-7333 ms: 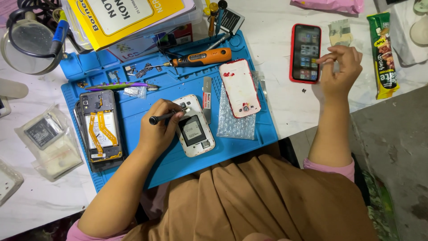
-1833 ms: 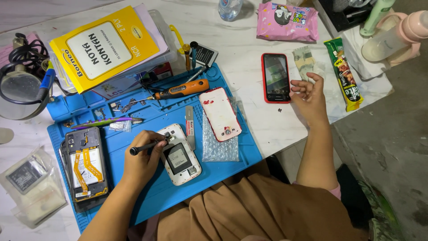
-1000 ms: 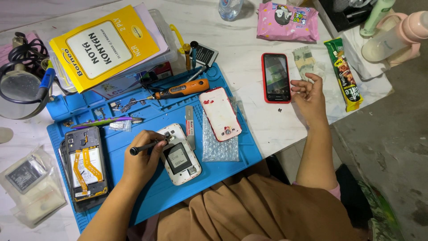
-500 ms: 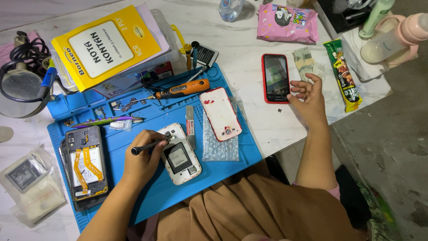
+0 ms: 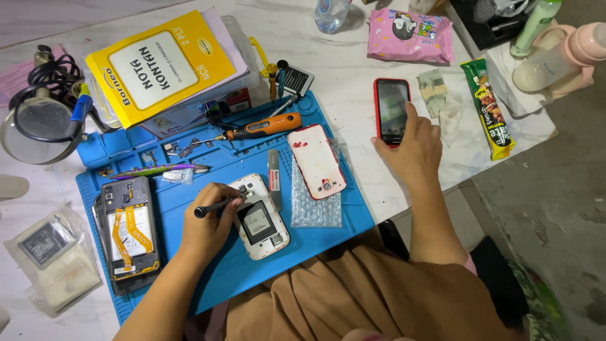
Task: Disassembling a mobile phone using a screwdriver and prying tool on a repair mat
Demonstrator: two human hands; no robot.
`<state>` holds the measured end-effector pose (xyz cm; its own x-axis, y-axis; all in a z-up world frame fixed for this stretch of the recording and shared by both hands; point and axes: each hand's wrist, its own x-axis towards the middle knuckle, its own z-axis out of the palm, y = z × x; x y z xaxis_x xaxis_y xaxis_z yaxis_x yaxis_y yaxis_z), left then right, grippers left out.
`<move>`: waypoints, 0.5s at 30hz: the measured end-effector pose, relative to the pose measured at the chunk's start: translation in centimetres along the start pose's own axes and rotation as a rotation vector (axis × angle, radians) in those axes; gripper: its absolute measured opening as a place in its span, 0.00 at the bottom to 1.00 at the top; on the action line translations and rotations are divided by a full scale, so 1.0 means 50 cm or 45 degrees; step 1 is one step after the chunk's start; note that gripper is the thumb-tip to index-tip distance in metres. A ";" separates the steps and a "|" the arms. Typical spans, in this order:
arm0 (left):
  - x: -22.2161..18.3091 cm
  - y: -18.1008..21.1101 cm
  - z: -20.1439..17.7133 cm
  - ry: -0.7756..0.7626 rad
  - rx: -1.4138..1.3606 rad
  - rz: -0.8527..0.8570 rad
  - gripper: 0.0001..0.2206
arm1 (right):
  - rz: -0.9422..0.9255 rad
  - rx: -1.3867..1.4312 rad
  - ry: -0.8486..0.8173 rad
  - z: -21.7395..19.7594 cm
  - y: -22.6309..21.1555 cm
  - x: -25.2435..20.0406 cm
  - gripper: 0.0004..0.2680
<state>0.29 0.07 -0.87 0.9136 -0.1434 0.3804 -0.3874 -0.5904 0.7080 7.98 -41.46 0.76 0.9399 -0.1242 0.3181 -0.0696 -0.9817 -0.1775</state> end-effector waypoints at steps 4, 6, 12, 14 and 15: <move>-0.001 0.003 -0.002 0.014 0.024 0.018 0.06 | 0.099 0.088 -0.109 0.024 0.027 0.044 0.36; -0.003 0.002 0.000 0.003 0.002 0.013 0.05 | 0.297 0.350 -0.364 0.019 0.042 0.071 0.40; -0.007 -0.003 -0.001 0.009 0.154 0.119 0.06 | 0.471 0.698 -0.220 -0.009 0.005 0.053 0.50; -0.005 0.001 -0.004 0.020 0.147 0.107 0.06 | 0.368 0.877 -0.053 0.054 0.051 0.058 0.51; -0.005 0.003 -0.006 0.001 0.141 0.095 0.06 | 0.288 1.058 0.107 0.087 0.077 0.051 0.53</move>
<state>-0.04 0.25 -0.68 0.8828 -0.1897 0.4298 -0.4382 -0.6623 0.6077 11.56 -44.93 -3.17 0.9027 -0.3466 0.2548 0.0455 -0.5121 -0.8577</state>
